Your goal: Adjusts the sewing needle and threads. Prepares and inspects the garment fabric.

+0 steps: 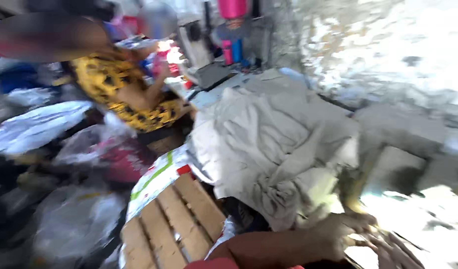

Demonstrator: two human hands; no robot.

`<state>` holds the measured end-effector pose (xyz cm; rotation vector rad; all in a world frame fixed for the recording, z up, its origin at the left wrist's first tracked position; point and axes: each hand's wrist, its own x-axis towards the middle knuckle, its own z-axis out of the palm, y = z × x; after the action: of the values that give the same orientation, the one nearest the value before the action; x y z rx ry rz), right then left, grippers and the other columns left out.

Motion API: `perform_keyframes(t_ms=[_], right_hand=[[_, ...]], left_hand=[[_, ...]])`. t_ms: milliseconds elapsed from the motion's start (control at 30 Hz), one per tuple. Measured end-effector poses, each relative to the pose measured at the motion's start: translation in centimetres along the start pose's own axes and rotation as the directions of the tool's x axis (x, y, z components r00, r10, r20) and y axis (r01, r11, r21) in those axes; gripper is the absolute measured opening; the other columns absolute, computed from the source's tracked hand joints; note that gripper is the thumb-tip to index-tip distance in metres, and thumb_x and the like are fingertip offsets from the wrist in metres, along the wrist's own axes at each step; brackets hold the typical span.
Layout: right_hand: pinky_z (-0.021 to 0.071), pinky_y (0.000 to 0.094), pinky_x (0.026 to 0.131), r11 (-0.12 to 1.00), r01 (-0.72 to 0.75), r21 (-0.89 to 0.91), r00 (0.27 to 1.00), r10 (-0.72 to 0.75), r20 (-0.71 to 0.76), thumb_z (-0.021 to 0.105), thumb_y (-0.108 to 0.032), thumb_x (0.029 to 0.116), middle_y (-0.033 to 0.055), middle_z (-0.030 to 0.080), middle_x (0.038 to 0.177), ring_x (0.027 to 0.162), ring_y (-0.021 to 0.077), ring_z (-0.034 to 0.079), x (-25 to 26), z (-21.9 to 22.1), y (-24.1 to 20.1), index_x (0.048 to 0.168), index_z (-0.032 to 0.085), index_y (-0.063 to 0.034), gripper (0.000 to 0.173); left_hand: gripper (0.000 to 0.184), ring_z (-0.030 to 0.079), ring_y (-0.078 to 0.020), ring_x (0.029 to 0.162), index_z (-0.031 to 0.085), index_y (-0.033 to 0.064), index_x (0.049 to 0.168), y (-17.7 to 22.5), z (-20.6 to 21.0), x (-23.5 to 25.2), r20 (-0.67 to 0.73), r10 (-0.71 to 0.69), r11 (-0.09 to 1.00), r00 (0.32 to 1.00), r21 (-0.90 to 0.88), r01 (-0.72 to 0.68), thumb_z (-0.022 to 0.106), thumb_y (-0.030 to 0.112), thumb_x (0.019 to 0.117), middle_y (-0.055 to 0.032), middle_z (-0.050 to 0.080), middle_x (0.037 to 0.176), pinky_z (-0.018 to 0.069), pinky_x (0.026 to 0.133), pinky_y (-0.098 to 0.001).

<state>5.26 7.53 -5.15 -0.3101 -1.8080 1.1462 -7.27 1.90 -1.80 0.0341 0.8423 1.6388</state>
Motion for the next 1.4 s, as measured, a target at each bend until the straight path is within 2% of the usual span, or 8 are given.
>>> perform_keyframes(t_ms=[100, 300, 400, 500, 633, 733, 1000, 1400], right_hand=[[0.0570, 0.0246, 0.099, 1.000, 0.017, -0.001, 0.993, -0.017, -0.118, 0.063, -0.012, 0.0994, -0.0158, 0.071, 0.122, 0.117, 0.0053, 0.067, -0.3, 0.6, 0.1, 0.116, 0.068, -0.0307, 0.026], [0.0576, 0.0256, 0.097, 1.000, 0.004, 0.012, 0.976, -0.001, -0.217, 0.063, -0.014, 0.1004, -0.0038, 0.073, 0.121, 0.116, 0.0083, 0.068, -0.8, 0.4, 0.9, 0.109, 0.069, -0.0188, 0.011], [0.0572, 0.0270, 0.098, 0.997, 0.055, 0.048, 0.972, -0.043, -0.231, 0.061, -0.009, 0.1014, 0.0025, 0.073, 0.121, 0.117, 0.0102, 0.067, -0.9, 0.2, 1.5, 0.110, 0.067, -0.0124, 0.011], [0.0576, 0.0279, 0.097, 0.994, 0.104, 0.031, 0.961, -0.093, -0.260, 0.063, -0.009, 0.1010, 0.0098, 0.072, 0.120, 0.116, 0.0130, 0.069, -0.9, 0.1, 1.5, 0.107, 0.065, -0.0054, 0.007], [0.0573, 0.0264, 0.097, 0.990, 0.141, 0.000, 0.951, -0.135, -0.279, 0.062, -0.006, 0.1007, 0.0102, 0.072, 0.119, 0.115, 0.0121, 0.069, -0.8, -0.3, 1.6, 0.108, 0.063, -0.0042, 0.008], [0.0564, 0.0267, 0.098, 0.991, 0.136, 0.011, 0.949, -0.127, -0.287, 0.063, -0.004, 0.0991, 0.0114, 0.072, 0.119, 0.117, 0.0125, 0.068, -1.0, -0.4, 2.0, 0.108, 0.062, -0.0032, 0.009], [0.0567, 0.0265, 0.098, 0.991, 0.135, -0.024, 0.941, -0.136, -0.310, 0.064, -0.005, 0.0992, 0.0107, 0.073, 0.117, 0.117, 0.0129, 0.068, -0.8, -0.8, 2.7, 0.107, 0.062, -0.0035, 0.009], [0.0570, 0.0245, 0.096, 0.993, 0.115, -0.011, 0.939, -0.112, -0.325, 0.065, -0.006, 0.0990, 0.0098, 0.073, 0.117, 0.114, 0.0114, 0.069, -0.9, -0.9, 3.8, 0.108, 0.063, -0.0041, 0.009]], left_hand=[[0.019, 0.066, -0.0103, 0.084, 0.063, 0.0093, 0.112, -0.5, 0.6, 0.0, -0.059, -0.019, 0.999, 0.998, 0.032, 0.021, 0.046, 0.018, 0.1088, 0.0017, 0.066, 0.091, 0.0564, 0.080, -0.0298], [0.029, 0.068, -0.0140, 0.090, 0.062, 0.0054, 0.113, -1.3, 1.4, 0.0, -0.159, -0.024, 0.990, 0.987, 0.134, 0.045, 0.039, 0.022, 0.1116, -0.0039, 0.068, 0.096, 0.0572, 0.084, -0.0317], [0.035, 0.069, -0.0138, 0.091, 0.063, 0.0061, 0.115, -1.6, 1.0, 0.1, -0.111, 0.005, 0.984, 0.994, 0.176, 0.015, 0.033, 0.024, 0.1125, -0.0037, 0.070, 0.097, 0.0581, 0.082, -0.0306], [0.035, 0.070, -0.0125, 0.090, 0.063, 0.0108, 0.110, -1.1, 0.8, 0.1, -0.103, 0.084, 0.985, 0.991, 0.157, -0.068, 0.031, 0.024, 0.1126, -0.0009, 0.072, 0.101, 0.0596, 0.080, -0.0297], [0.036, 0.072, -0.0093, 0.100, 0.068, 0.0233, 0.100, 0.9, -0.1, 0.3, -0.113, 0.301, 0.945, 0.947, 0.168, -0.280, 0.034, 0.024, 0.1115, 0.0074, 0.075, 0.112, 0.0607, 0.085, -0.0304], [0.036, 0.072, -0.0068, 0.102, 0.067, 0.0247, 0.096, 1.8, 0.7, 0.3, -0.178, 0.373, 0.921, 0.911, 0.191, -0.339, 0.034, 0.022, 0.1111, 0.0098, 0.076, 0.112, 0.0605, 0.087, -0.0293], [0.035, 0.073, -0.0112, 0.089, 0.065, 0.0167, 0.104, -0.2, 1.3, 1.5, -0.264, 0.147, 0.981, 0.953, 0.163, -0.106, 0.032, 0.023, 0.1125, 0.0033, 0.075, 0.102, 0.0610, 0.079, -0.0303], [0.034, 0.073, -0.0116, 0.091, 0.065, 0.0118, 0.104, -0.9, 1.6, 1.7, -0.263, 0.105, 0.980, 0.959, 0.191, -0.055, 0.034, 0.021, 0.1121, -0.0004, 0.075, 0.105, 0.0611, 0.079, -0.0290]])
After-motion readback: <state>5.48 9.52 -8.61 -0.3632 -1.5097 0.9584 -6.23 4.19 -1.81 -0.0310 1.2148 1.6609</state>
